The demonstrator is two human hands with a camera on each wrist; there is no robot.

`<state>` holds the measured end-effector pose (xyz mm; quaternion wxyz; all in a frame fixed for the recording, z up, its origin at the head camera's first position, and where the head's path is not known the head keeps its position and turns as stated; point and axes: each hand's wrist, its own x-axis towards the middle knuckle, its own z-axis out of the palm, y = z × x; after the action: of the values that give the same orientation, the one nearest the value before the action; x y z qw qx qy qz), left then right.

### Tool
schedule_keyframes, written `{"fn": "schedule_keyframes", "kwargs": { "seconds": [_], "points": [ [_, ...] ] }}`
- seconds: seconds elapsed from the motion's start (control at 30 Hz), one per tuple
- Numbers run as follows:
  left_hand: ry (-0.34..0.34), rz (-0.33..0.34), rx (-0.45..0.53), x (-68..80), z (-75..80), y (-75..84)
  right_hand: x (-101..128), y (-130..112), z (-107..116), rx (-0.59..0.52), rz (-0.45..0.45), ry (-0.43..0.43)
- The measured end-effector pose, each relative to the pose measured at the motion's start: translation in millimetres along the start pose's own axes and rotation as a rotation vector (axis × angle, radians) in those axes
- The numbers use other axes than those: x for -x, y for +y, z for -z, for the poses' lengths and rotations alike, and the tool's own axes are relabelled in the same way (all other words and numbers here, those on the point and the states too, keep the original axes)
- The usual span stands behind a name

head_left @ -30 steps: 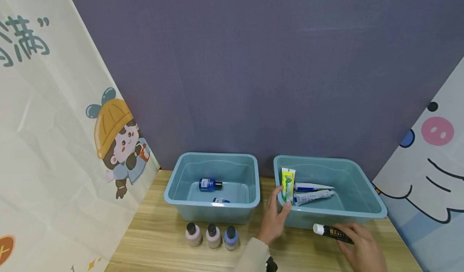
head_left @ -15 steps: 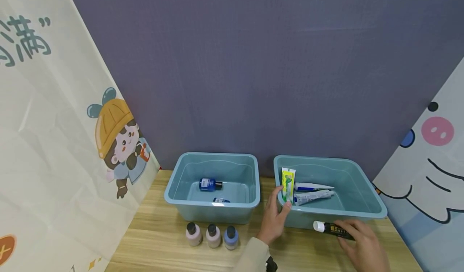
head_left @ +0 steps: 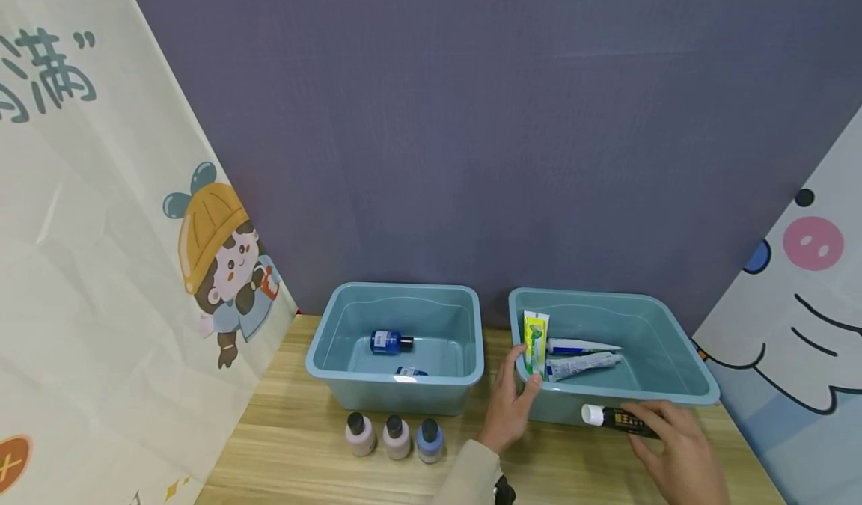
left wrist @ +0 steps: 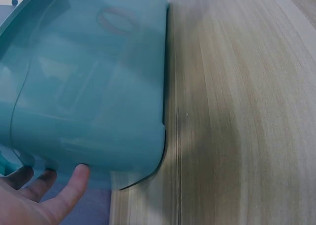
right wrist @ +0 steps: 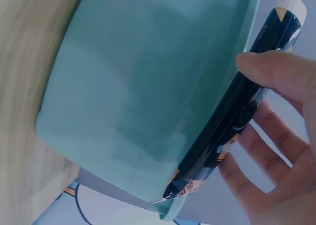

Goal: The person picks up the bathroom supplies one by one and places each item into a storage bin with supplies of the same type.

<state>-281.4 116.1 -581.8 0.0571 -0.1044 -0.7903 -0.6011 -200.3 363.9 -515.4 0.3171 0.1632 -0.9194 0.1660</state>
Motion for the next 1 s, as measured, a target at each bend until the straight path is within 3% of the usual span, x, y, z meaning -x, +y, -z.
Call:
{"fn": "schedule_keyframes", "kwargs": {
  "seconds": [0.63, 1.0],
  "points": [
    [0.006, 0.002, 0.008, -0.4, -0.9, -0.4, -11.6, -11.6, 18.9, -0.002, 0.005, 0.012],
    [0.010, -0.009, 0.000, -0.8, -0.8, -0.7, -21.8, -18.7, 28.0, -0.042, 0.059, 0.125]
  ]
}}
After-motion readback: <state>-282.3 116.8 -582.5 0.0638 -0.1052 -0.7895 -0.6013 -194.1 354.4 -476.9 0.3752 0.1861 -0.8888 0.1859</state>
